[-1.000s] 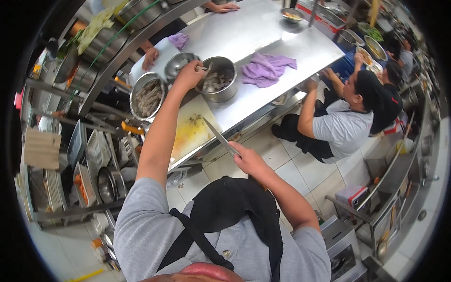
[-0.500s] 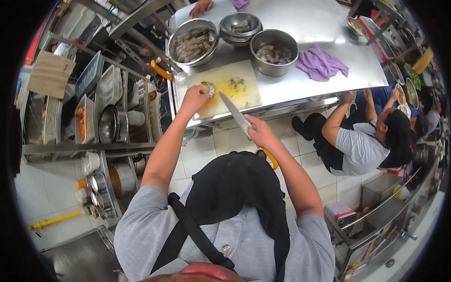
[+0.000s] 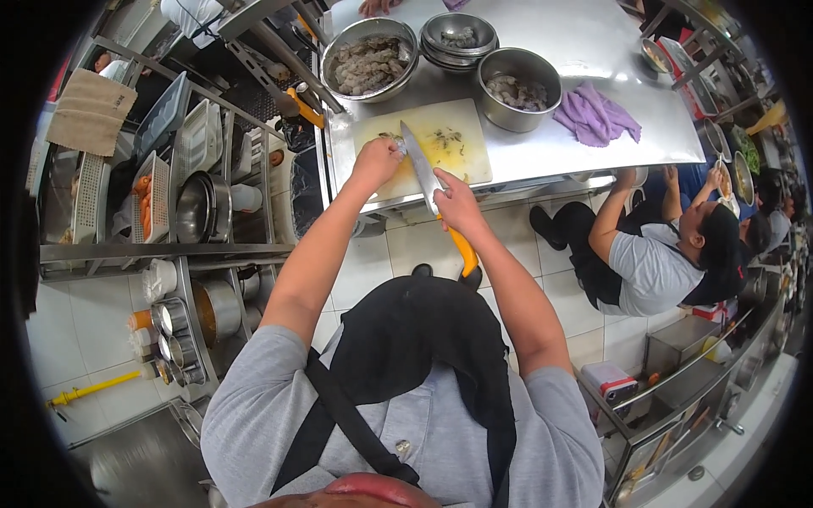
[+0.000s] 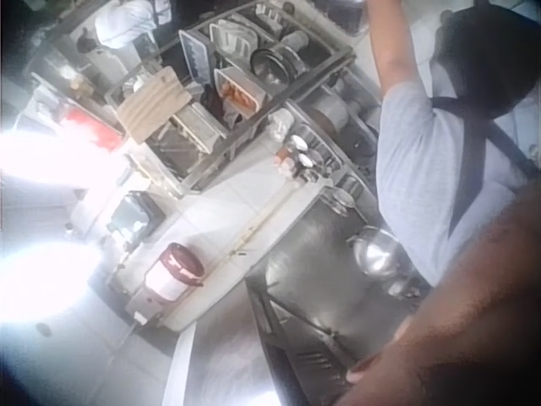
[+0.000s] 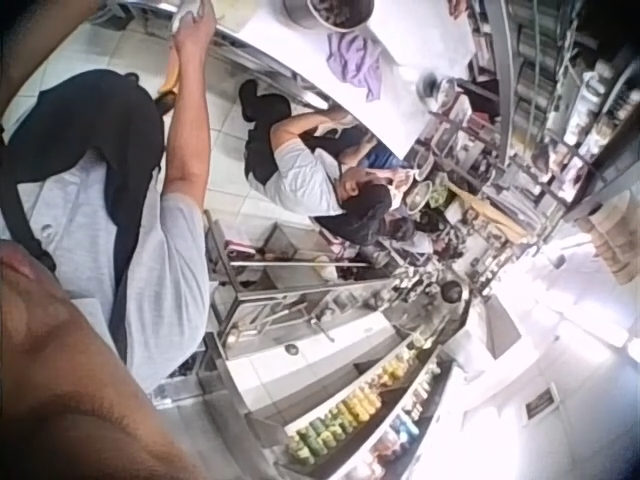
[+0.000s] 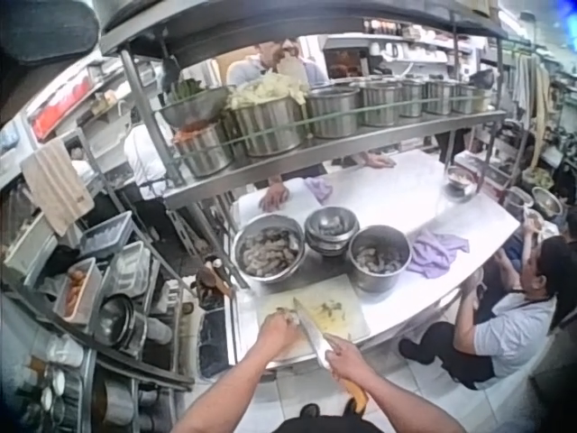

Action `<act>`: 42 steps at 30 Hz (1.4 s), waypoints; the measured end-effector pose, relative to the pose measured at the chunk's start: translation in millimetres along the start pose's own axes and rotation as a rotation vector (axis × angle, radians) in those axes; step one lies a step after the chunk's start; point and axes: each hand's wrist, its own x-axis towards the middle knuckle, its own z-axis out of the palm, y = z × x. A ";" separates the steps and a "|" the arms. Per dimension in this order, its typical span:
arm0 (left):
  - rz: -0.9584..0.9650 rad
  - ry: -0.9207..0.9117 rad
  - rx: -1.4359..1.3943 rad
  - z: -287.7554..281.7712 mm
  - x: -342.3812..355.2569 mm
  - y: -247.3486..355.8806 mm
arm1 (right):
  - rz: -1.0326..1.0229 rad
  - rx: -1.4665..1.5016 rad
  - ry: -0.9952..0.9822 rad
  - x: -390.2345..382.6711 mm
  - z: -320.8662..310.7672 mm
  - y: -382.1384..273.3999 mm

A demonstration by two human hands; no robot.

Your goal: Preparing shrimp by peeling and deveining them on a cutting board in a professional kitchen.

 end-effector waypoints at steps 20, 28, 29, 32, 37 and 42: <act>0.039 -0.049 0.035 0.8 -1.6 0.8 | 0.022 0.027 0.058 -2.0 10.9 -2.8; 0.046 -0.037 0.050 -0.5 -1.9 2.9 | 0.014 -0.016 0.042 -22.3 8.9 6.3; 0.017 -0.054 0.044 -0.6 -1.2 2.2 | 0.025 -0.018 0.039 -29.3 9.0 7.3; -0.046 -0.062 -0.004 -0.7 -2.3 4.6 | 0.036 -0.008 0.035 -31.0 5.4 12.2; -0.094 0.006 -0.053 1.4 2.7 -2.8 | 0.042 -0.043 0.035 -18.1 10.8 -9.7; -0.120 -0.041 -0.188 -6.4 -1.4 7.9 | 0.074 -0.017 0.007 -34.1 10.8 -4.5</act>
